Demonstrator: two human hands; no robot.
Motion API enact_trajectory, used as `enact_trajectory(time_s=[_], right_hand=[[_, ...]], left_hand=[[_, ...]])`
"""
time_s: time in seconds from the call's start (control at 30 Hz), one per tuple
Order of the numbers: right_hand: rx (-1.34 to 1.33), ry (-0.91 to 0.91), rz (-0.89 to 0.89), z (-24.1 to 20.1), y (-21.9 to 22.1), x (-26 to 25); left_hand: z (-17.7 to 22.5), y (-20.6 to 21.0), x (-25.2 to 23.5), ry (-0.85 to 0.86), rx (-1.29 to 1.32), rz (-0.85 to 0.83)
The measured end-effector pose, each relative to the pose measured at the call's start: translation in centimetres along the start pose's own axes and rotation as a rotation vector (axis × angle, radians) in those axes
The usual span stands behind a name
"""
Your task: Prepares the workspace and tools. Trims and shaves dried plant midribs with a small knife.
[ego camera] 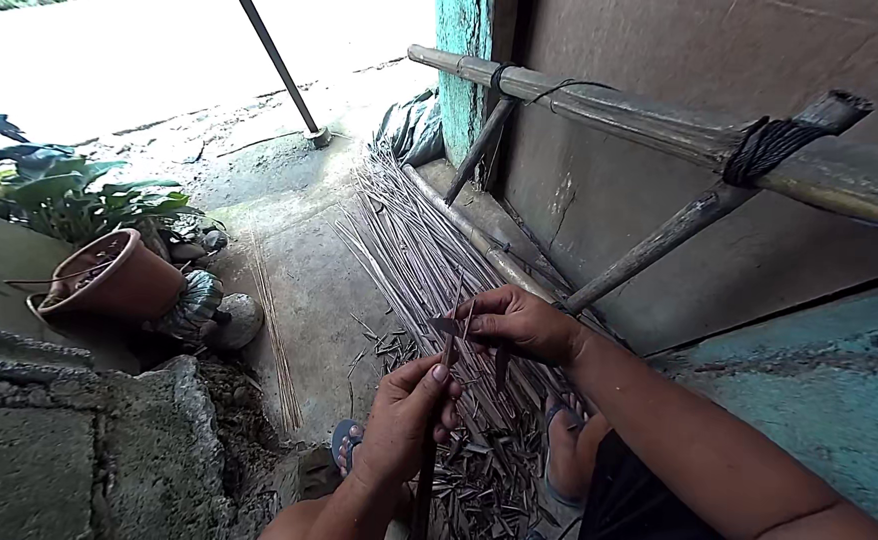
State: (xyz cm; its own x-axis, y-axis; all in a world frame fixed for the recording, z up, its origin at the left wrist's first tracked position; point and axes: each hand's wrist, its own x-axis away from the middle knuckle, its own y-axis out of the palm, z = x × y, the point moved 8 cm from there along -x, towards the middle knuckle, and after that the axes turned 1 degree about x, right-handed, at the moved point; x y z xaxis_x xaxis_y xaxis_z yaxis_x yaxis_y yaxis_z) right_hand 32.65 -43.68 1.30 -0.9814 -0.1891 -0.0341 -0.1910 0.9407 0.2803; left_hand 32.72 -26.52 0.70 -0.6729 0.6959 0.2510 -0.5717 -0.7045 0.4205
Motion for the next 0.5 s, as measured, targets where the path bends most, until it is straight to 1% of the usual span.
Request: enact_trajectory(time_s=[0.1,0.17,0.23,0.3,0.4,0.5], right_hand=[[-0.005,0.006,0.173,-0.6,-2.0,-0.2],[-0.056,0.006,0.275,-0.8,-3.5,-0.2],[-0.1,0.008,0.308,-0.8,-4.0,-0.2],[-0.1,0.035,0.239,-0.3,-3.1,-0.1],[-0.067,0.096,0.067,0.5,-0.4,0.2],[-0.056,0.1,-0.1,1.4,1.7,0.3]], left_hand=[[-0.1,-0.1,0.3,0.0,-0.028,-0.006],[-0.4,0.0,0.4,0.0,-0.043,-0.015],[-0.4,0.0,0.4,0.018,-0.075,-0.013],[-0.1,-0.1,0.3,0.055,-0.117,-0.013],[0.3,-0.2,0.2,0.114,-0.188,0.009],[0.3,0.0,0.2,0.127,-0.156,-0.01]])
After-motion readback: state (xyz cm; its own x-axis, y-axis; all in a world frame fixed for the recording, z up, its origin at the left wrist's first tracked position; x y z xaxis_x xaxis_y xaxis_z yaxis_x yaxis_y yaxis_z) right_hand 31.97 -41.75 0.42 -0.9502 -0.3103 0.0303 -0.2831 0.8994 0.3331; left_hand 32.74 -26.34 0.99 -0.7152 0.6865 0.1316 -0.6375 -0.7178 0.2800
